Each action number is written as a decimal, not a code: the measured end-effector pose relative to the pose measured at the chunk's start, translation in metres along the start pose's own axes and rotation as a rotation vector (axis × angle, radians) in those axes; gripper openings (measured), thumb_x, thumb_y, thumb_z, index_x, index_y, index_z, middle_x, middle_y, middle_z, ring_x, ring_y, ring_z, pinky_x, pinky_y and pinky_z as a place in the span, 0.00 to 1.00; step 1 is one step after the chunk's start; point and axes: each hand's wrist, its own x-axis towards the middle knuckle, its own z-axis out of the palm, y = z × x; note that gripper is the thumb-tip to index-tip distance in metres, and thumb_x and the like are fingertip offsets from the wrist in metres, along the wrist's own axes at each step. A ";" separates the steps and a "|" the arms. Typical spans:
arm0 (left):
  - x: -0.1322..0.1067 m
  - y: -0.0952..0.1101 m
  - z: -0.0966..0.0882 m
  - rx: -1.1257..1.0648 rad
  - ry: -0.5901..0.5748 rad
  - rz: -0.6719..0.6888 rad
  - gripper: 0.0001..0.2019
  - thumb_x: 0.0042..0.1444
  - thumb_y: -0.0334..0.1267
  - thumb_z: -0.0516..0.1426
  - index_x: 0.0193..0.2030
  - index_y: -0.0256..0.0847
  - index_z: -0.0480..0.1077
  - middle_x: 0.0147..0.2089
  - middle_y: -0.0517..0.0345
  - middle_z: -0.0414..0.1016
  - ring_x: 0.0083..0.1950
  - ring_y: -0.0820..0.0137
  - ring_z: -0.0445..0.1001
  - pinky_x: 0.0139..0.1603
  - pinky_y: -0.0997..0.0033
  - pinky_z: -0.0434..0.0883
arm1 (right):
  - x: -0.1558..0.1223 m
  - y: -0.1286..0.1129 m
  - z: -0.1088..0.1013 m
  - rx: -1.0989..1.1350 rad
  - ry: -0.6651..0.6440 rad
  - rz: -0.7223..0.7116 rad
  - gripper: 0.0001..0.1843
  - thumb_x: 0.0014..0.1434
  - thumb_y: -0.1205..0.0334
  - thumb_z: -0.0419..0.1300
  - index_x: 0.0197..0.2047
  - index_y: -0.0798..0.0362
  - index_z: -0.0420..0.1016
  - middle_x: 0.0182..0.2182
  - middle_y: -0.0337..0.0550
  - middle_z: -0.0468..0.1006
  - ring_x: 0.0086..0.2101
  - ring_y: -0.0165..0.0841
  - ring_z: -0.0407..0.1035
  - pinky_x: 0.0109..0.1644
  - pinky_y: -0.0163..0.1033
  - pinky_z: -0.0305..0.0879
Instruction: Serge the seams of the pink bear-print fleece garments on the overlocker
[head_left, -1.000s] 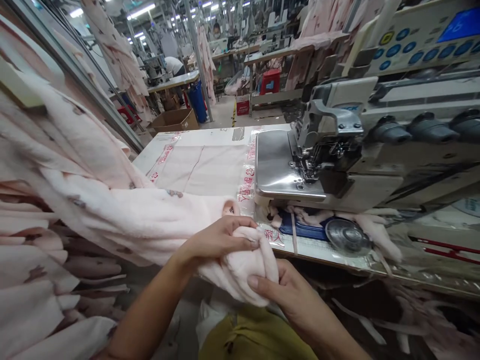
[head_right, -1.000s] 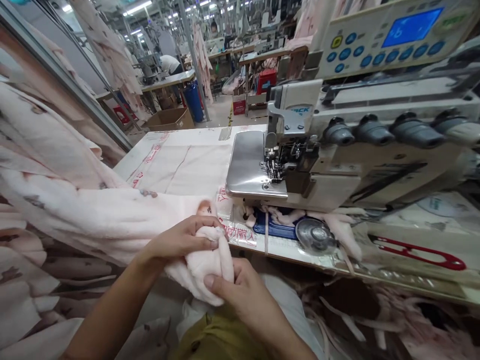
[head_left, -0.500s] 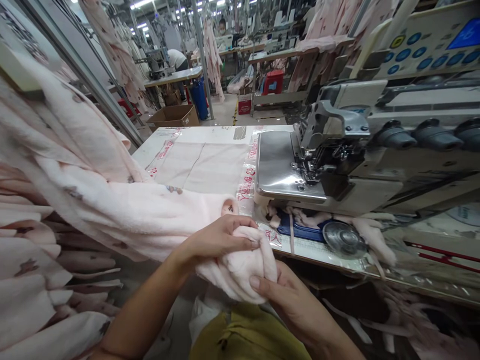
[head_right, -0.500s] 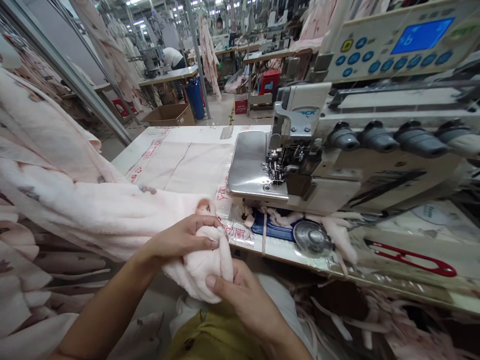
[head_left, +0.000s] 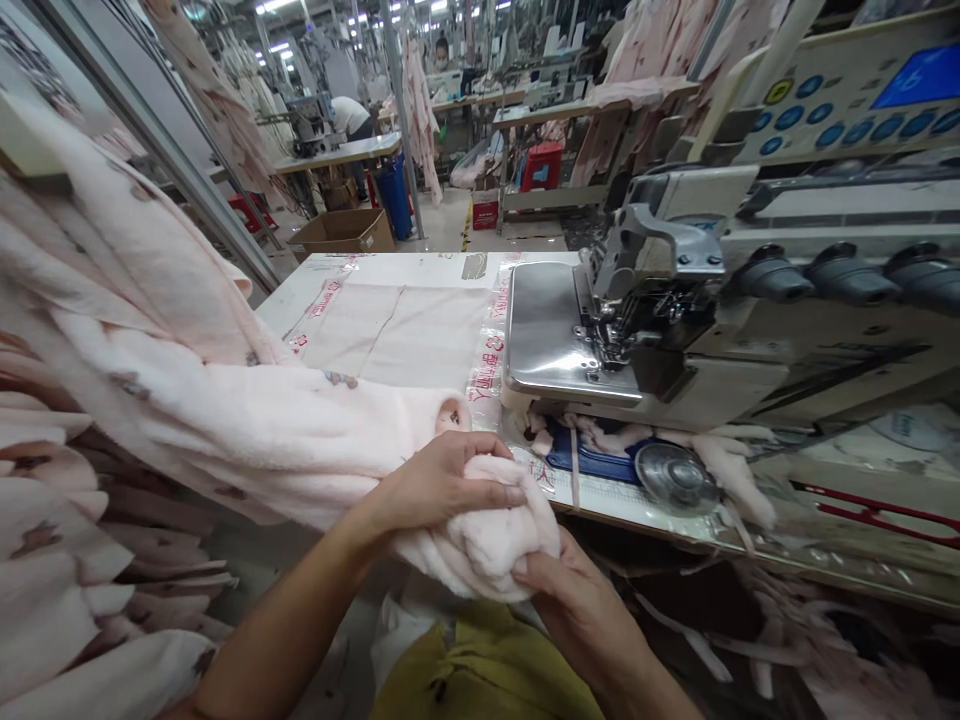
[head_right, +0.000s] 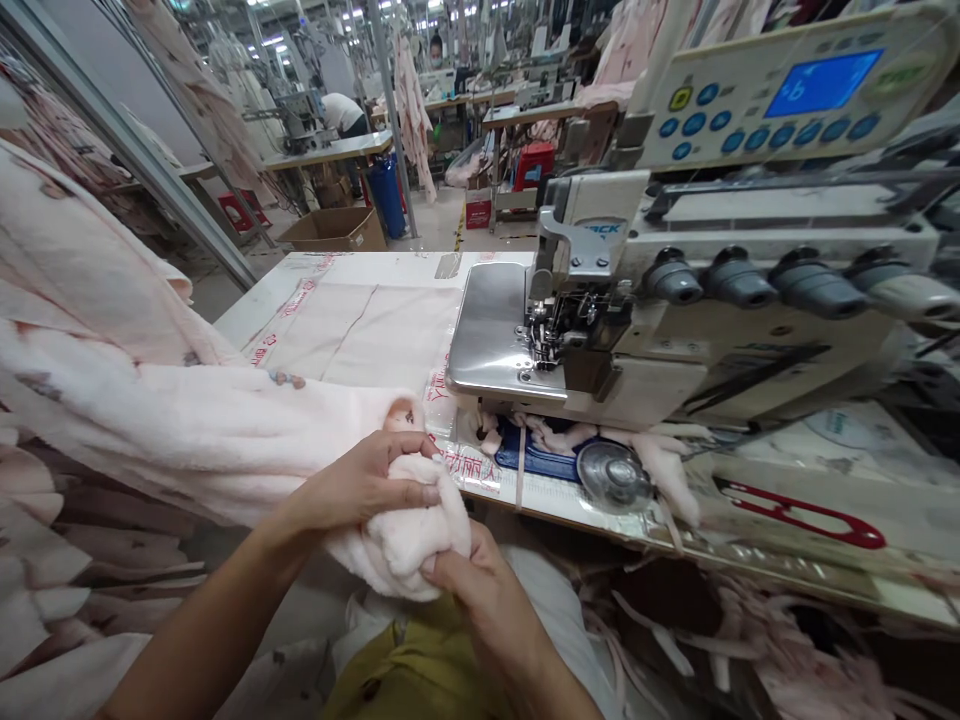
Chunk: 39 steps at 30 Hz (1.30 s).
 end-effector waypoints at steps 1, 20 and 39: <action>-0.001 0.000 0.001 -0.011 0.023 0.006 0.10 0.49 0.41 0.60 0.34 0.37 0.66 0.29 0.64 0.63 0.30 0.76 0.61 0.32 0.78 0.60 | -0.001 -0.002 0.001 0.024 0.020 -0.012 0.13 0.40 0.59 0.67 0.31 0.54 0.77 0.29 0.43 0.75 0.31 0.37 0.66 0.37 0.38 0.63; -0.015 -0.002 0.003 0.096 0.011 0.021 0.33 0.46 0.41 0.63 0.58 0.45 0.57 0.59 0.53 0.56 0.60 0.60 0.56 0.61 0.65 0.56 | 0.007 -0.025 0.030 0.270 0.187 -0.132 0.25 0.51 0.50 0.65 0.50 0.51 0.70 0.41 0.45 0.77 0.43 0.40 0.70 0.49 0.43 0.64; -0.014 -0.009 0.002 -0.051 -0.025 0.011 0.42 0.46 0.32 0.63 0.65 0.52 0.48 0.65 0.60 0.56 0.61 0.64 0.60 0.57 0.71 0.63 | 0.020 -0.017 0.019 0.106 0.113 -0.301 0.19 0.57 0.50 0.61 0.47 0.52 0.70 0.42 0.44 0.76 0.43 0.38 0.69 0.48 0.41 0.64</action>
